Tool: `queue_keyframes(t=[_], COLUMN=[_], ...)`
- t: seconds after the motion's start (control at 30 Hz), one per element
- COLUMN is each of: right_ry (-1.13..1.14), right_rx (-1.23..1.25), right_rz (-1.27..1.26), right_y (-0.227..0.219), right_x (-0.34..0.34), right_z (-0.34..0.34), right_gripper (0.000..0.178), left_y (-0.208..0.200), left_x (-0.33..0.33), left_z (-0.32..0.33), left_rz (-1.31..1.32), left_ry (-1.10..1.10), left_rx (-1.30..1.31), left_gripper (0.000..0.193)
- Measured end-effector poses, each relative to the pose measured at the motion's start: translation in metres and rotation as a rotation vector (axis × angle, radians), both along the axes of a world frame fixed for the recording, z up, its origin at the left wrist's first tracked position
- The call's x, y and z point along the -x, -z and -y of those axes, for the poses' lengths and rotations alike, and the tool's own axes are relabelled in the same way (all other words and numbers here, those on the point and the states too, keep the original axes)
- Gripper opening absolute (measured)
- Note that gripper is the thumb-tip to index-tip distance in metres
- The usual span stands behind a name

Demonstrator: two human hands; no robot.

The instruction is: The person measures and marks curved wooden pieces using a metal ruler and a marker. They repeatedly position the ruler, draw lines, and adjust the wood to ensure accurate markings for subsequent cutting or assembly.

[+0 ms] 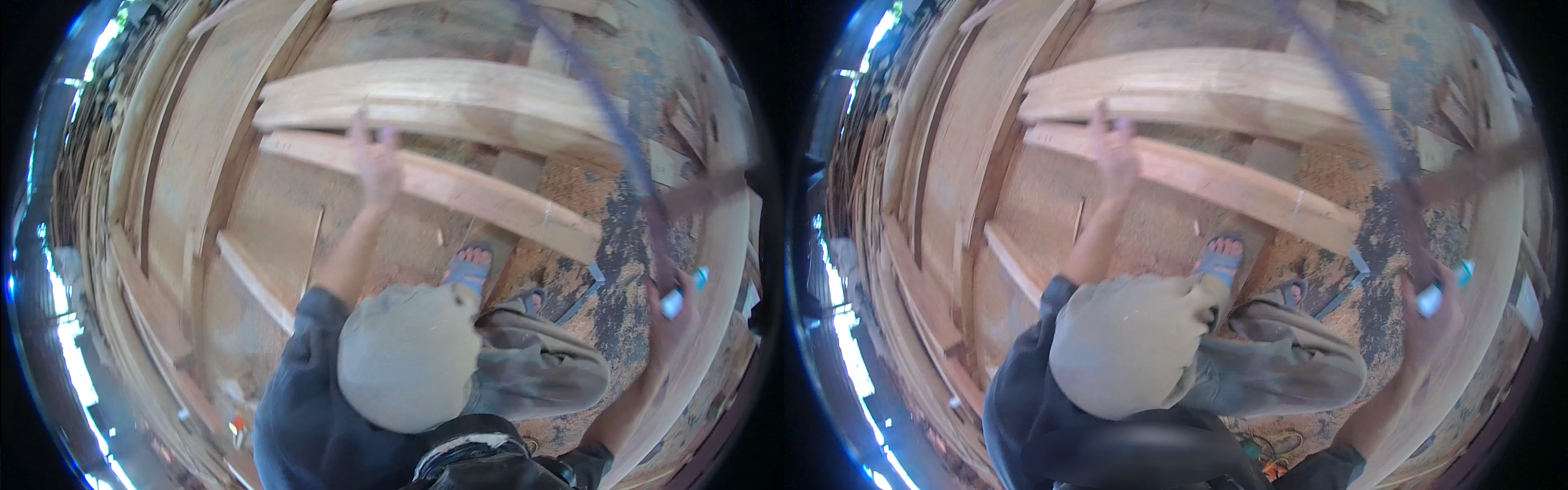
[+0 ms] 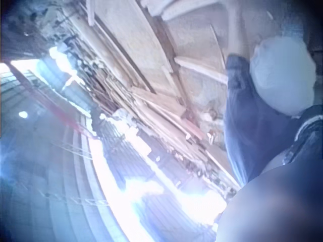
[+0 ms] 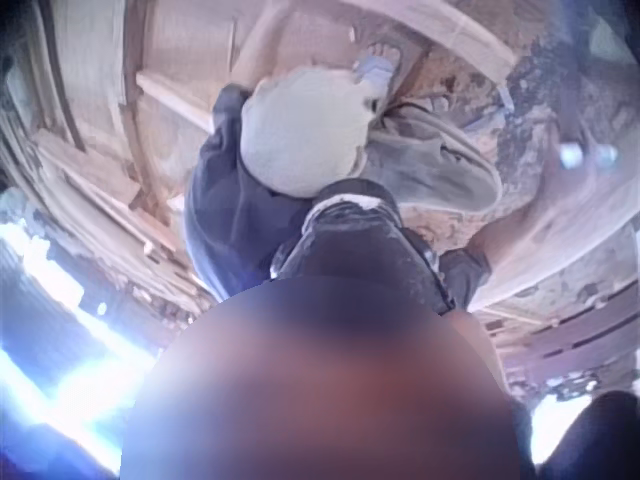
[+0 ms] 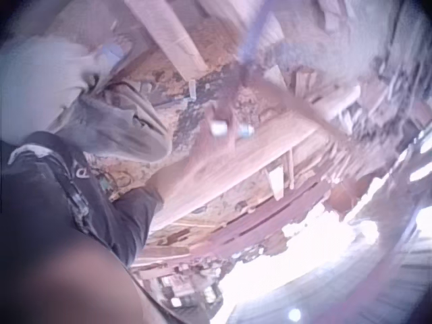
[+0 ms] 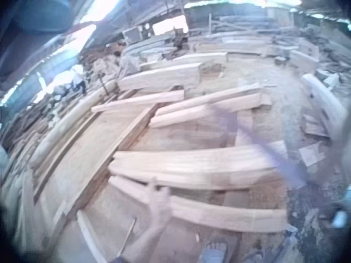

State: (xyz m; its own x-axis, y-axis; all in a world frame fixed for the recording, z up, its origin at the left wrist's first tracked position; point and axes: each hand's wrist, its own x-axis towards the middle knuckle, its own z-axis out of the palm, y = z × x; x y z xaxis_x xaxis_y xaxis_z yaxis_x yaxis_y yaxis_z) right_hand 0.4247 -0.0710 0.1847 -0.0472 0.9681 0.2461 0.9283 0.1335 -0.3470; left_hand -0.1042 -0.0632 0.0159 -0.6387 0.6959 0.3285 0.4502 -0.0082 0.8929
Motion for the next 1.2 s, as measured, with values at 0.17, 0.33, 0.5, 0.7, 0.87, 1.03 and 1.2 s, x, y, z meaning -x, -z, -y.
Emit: queue_keyframes(t=[0.17,0.33,0.5,0.7,0.87,1.03,1.2], right_ry=[-0.327,-0.633,-0.744,-0.714,-0.670,-0.631,-0.664], right_rx=[-0.003,-0.086,-0.097,0.083,0.153,0.255,0.176], right_rz=[0.145,0.226,0.261,0.167,0.106,0.157,0.091], right_y=[0.049,0.112,0.149,0.164,0.162,0.159,0.164], right_x=[0.074,0.114,0.127,0.118,0.093,0.073,0.064], right_z=[-0.041,-0.060,-0.064,-0.060,-0.059,-0.054,-0.056], right_gripper=[0.053,0.021,0.014,0.027,0.046,0.041,0.032], left_y=[-0.058,-0.015,0.050,0.082,0.095,0.108,0.113], left_x=[0.025,-0.001,-0.008,0.001,0.019,0.043,0.056], left_z=[-0.011,-0.013,0.003,0.014,0.022,0.021,0.022], left_rz=[-0.580,-1.038,-0.601,-0.625,-0.575,-0.718,-0.741], left_ry=[0.135,0.638,0.883,0.826,0.803,0.823,0.808], left_rx=[-0.084,0.313,0.620,0.387,0.429,0.391,0.365], left_gripper=[0.066,0.074,0.058,0.053,0.052,0.043,0.043])
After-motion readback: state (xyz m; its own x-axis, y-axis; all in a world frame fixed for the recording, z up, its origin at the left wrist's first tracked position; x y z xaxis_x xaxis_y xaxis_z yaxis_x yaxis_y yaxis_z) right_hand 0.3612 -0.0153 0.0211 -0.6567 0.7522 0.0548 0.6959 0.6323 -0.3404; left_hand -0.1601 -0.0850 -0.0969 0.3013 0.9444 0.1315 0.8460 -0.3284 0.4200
